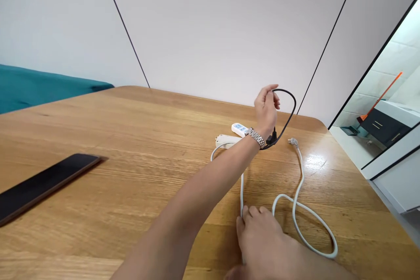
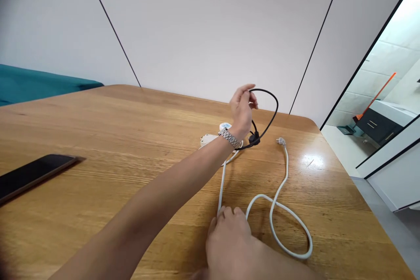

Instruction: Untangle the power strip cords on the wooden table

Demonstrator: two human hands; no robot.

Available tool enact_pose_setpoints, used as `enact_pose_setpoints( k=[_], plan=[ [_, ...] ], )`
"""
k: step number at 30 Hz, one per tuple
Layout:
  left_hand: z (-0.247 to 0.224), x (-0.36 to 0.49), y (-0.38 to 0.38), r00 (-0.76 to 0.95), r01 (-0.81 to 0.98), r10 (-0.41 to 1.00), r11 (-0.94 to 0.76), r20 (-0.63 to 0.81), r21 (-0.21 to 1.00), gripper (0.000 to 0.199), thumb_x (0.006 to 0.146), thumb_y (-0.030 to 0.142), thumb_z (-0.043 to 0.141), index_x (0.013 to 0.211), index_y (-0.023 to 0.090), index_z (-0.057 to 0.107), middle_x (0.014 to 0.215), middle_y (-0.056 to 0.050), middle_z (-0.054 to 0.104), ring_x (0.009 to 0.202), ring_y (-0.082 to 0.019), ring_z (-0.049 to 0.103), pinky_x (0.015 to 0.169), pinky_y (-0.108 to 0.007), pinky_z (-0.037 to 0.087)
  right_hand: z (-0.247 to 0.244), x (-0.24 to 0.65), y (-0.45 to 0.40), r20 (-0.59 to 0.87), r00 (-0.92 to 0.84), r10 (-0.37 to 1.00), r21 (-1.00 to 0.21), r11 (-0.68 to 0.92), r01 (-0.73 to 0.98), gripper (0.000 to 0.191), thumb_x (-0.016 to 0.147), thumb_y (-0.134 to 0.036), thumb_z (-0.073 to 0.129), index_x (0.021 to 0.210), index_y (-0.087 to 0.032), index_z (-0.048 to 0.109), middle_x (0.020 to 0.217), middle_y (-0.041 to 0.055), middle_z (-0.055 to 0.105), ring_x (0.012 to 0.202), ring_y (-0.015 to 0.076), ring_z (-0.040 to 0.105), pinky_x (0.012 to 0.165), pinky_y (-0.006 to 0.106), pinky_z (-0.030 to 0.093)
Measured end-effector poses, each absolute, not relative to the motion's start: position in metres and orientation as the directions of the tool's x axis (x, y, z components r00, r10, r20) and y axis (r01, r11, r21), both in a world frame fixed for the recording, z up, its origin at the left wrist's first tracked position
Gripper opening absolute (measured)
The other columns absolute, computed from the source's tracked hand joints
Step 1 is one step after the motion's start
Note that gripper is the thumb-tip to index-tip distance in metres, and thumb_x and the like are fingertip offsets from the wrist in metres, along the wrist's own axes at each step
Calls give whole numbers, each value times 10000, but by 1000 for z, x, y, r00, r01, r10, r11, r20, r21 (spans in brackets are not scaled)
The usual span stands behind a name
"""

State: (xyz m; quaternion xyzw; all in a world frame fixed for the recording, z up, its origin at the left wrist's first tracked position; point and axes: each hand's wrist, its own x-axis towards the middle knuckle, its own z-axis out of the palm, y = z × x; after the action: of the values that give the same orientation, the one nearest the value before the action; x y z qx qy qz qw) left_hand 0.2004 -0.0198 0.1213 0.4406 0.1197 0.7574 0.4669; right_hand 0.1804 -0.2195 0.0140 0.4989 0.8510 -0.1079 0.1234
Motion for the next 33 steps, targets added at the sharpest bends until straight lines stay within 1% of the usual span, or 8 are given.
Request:
enact_pose_setpoints(
  k=[6, 11, 15, 18, 21, 23, 28, 33],
  plan=[
    [78, 207, 16, -19, -318, 931, -353, 366, 880, 240, 885, 142, 411, 946, 166, 642, 959, -77, 718, 896, -141, 644, 825, -281, 457, -2, 178, -228, -206, -651, 731, -97, 646, 757, 288, 863, -139, 497, 1110, -61, 623, 1109, 203, 643, 877, 264, 621, 683, 369, 475],
    [63, 180, 51, -68, -169, 972, -235, 226, 957, 275, 864, 126, 391, 1016, 137, 620, 1108, -120, 687, 1050, -161, 623, 913, -295, 439, 18, 191, -224, -194, -728, 658, -144, 715, 684, 219, 841, -251, 586, 997, -109, 648, 987, 144, 670, 813, 256, 626, 651, 344, 449],
    [52, 143, 70, -114, -13, 986, -124, 121, 992, 220, 795, 148, 493, 965, 131, 631, 1173, -133, 653, 1154, -218, 559, 976, -334, 403, 53, 226, -206, -123, -740, 661, -378, 658, 651, 463, 710, -547, 684, 971, -165, 663, 953, 91, 680, 871, 261, 614, 735, 353, 447],
    [41, 114, 72, -117, 113, 992, -31, 44, 993, 131, 771, 198, 541, 825, 126, 636, 1096, -152, 675, 1134, -275, 558, 974, -401, 401, 67, 268, -178, -11, -399, 917, -557, 325, 764, 424, 850, -596, 478, 853, -215, 665, 848, 33, 685, 757, 185, 619, 629, 276, 419],
    [35, 90, 68, -113, 206, 994, 20, 3, 978, 130, 751, 244, 576, 720, 126, 621, 934, -166, 702, 1021, -300, 605, 925, -437, 426, 55, 314, -144, 82, 188, 979, -437, -135, 889, 447, 881, -573, 408, 727, -202, 605, 723, 47, 660, 664, 190, 604, 557, 276, 365],
    [34, 78, 64, -139, 245, 990, 11, 24, 969, 139, 737, 262, 585, 729, 129, 622, 933, -174, 701, 998, -306, 611, 902, -429, 436, 37, 341, -125, 31, 376, 926, -318, -347, 882, 370, 828, -558, 508, 725, -211, 587, 749, 56, 672, 709, 214, 621, 561, 278, 358],
    [38, 66, 41, -262, 287, 938, -148, 226, 946, 235, 788, 308, 487, 877, 148, 633, 1037, -119, 685, 1001, -235, 598, 900, -343, 430, -8, 379, -105, -245, 407, 880, -363, -472, 803, 239, 753, -356, 623, 590, -197, 549, 482, 17, 587, 534, 189, 605, 538, 262, 383],
    [42, 86, -21, -56, 161, 902, -415, 428, 895, 225, 755, 346, 506, 713, 167, 636, 714, -24, 659, 717, -161, 595, 684, -260, 453, 0, 376, -103, -129, 422, 898, -502, -426, 753, 188, 792, -222, 498, 616, -183, 552, 502, 22, 599, 516, 157, 608, 525, 229, 409]
  ],
)
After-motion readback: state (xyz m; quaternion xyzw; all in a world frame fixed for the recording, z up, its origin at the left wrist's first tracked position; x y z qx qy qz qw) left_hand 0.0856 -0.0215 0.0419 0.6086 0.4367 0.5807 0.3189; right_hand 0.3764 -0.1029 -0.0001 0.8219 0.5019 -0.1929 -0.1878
